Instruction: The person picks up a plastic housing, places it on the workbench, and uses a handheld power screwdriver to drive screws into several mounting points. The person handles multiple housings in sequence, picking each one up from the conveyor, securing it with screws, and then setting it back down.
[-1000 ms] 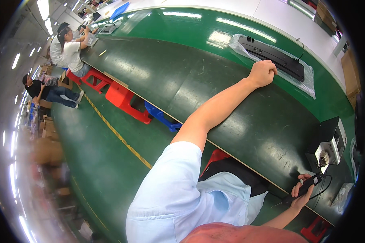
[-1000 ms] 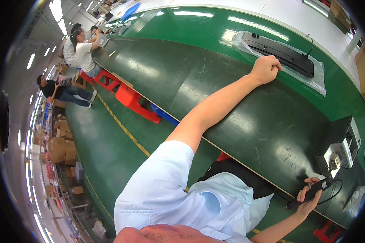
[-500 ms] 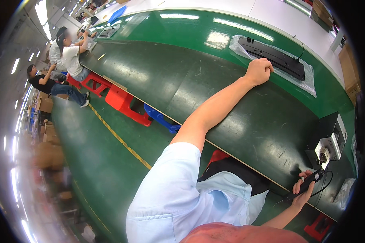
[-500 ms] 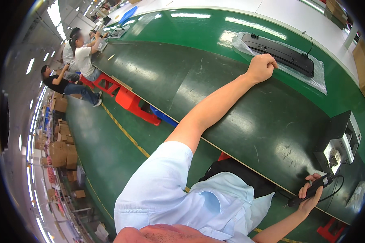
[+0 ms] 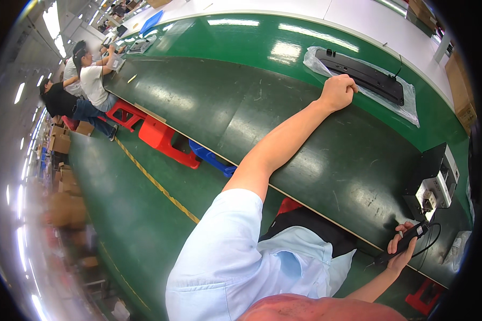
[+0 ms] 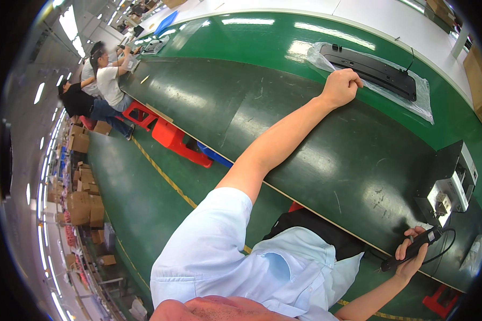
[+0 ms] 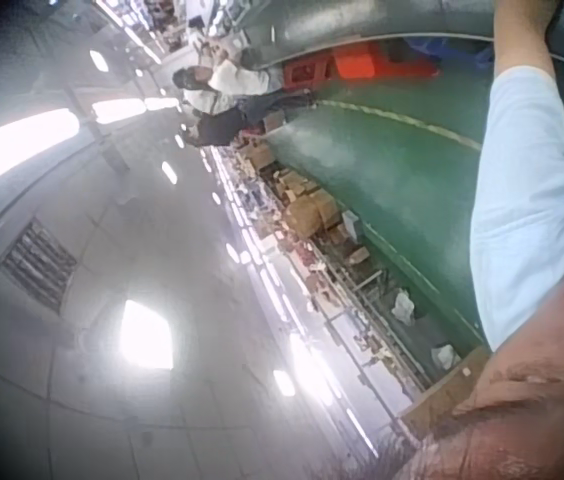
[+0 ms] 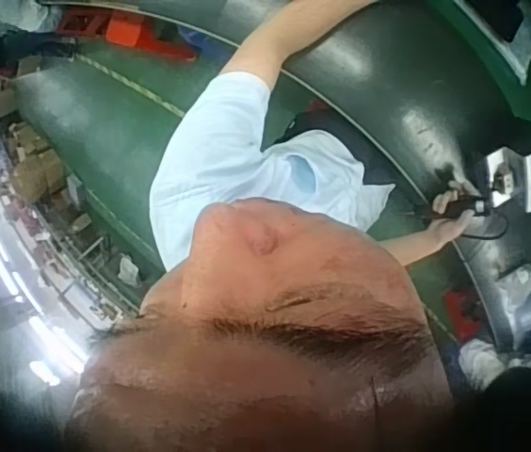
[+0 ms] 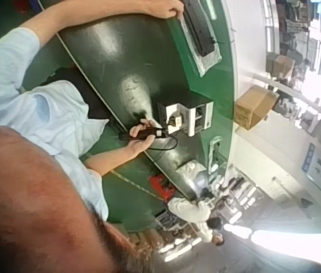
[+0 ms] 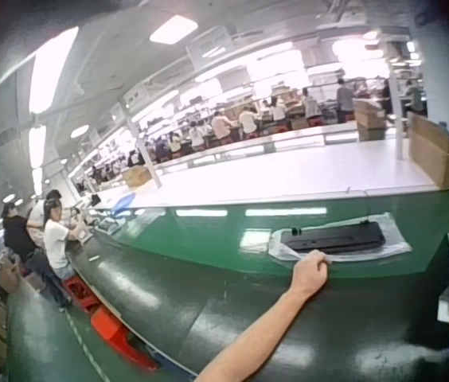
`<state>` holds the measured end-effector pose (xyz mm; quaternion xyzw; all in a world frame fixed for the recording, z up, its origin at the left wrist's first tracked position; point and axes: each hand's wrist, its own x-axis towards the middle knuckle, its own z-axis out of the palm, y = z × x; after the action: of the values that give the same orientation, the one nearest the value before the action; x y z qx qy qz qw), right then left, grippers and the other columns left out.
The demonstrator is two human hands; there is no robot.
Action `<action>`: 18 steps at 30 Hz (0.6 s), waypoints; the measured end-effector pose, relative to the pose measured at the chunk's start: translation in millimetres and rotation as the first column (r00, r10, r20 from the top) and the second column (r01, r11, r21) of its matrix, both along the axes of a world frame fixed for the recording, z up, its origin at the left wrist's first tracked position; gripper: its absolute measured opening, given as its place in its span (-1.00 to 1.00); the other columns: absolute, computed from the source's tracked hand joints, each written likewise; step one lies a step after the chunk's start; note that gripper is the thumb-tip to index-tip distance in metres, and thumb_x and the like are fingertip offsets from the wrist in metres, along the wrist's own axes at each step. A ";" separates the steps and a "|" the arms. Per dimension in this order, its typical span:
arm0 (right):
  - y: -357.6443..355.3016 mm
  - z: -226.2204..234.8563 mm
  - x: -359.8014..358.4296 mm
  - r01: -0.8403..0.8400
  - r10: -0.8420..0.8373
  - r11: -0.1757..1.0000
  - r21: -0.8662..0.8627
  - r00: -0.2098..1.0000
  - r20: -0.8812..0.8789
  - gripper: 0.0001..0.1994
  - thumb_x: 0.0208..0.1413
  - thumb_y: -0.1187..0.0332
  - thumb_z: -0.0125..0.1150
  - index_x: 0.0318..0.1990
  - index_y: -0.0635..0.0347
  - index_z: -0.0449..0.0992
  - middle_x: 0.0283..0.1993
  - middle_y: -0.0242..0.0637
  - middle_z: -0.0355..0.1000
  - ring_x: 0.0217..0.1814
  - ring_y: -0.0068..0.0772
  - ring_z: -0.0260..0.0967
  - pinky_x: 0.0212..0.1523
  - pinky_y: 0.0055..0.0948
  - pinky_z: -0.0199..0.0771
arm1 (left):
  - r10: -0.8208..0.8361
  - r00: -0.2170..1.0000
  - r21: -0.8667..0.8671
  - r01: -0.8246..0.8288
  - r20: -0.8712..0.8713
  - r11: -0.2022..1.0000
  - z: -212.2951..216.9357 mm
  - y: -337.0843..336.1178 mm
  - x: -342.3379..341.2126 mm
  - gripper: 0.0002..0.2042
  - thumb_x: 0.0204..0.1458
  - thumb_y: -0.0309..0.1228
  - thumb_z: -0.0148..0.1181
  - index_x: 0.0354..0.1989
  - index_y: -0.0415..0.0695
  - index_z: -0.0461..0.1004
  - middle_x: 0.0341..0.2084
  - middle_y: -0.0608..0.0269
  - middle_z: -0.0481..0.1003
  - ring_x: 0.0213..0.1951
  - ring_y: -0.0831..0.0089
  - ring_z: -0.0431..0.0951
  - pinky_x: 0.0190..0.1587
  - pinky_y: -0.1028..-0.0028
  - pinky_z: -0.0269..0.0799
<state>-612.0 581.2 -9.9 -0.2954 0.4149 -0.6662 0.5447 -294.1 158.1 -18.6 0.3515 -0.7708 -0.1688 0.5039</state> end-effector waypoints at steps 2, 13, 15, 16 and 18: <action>0.1 0.2 -0.3 0.001 -0.001 1.000 0.003 1.000 -0.008 -0.42 0.46 -0.04 -0.05 0.27 0.38 0.22 -0.01 -0.04 0.39 -0.66 -0.64 0.08 -0.71 -0.60 0.15 | -0.004 1.000 -0.022 0.003 -0.012 1.000 -1.4 -1.4 0.3 -0.81 -0.07 -0.60 0.09 -0.48 -0.13 0.66 -0.46 0.11 0.58 -0.34 0.07 0.60 -0.26 0.18 0.52; -0.1 1.0 0.7 0.006 -0.006 1.000 -0.004 1.000 0.004 -0.42 0.46 -0.03 -0.06 0.27 0.38 0.23 -0.01 -0.04 0.38 -0.66 -0.63 0.09 -0.70 -0.59 0.15 | -0.001 1.000 0.012 0.001 -0.015 1.000 0.4 -1.6 -0.3 -0.81 -0.08 -0.61 0.08 -0.49 -0.16 0.66 -0.48 0.09 0.59 -0.40 0.09 0.60 -0.30 0.22 0.52; 0.3 0.7 0.6 0.005 -0.005 1.000 -0.007 1.000 0.006 -0.43 0.46 -0.03 -0.05 0.27 0.38 0.23 -0.01 -0.03 0.38 -0.66 -0.63 0.09 -0.70 -0.60 0.15 | -0.006 1.000 0.020 0.006 -0.018 1.000 -0.9 -3.0 -1.3 -0.81 -0.08 -0.61 0.08 -0.49 -0.17 0.66 -0.48 0.08 0.60 -0.40 0.10 0.61 -0.30 0.23 0.52; -0.1 0.7 1.0 0.008 -0.008 1.000 -0.008 1.000 0.005 -0.42 0.46 -0.03 -0.05 0.27 0.38 0.23 -0.02 -0.03 0.38 -0.66 -0.63 0.09 -0.71 -0.60 0.15 | -0.007 0.999 0.048 0.010 -0.047 0.999 -2.6 -5.3 -0.8 -0.80 -0.08 -0.62 0.07 -0.48 -0.18 0.67 -0.48 0.07 0.61 -0.41 0.14 0.62 -0.30 0.26 0.52; -0.6 0.7 2.0 0.011 -0.011 1.000 -0.010 1.000 0.005 -0.42 0.46 -0.03 -0.05 0.26 0.38 0.23 -0.02 -0.03 0.38 -0.66 -0.63 0.09 -0.71 -0.60 0.15 | -0.008 0.997 0.075 0.014 -0.075 0.997 -5.6 -9.6 1.4 -0.79 -0.07 -0.62 0.06 -0.47 -0.20 0.68 -0.48 0.06 0.62 -0.41 0.17 0.62 -0.30 0.29 0.53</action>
<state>-610.0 580.5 -9.2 -0.2943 0.4119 -0.6718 0.5407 -292.8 148.5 -24.2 0.3594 -0.7463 -0.2137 0.5179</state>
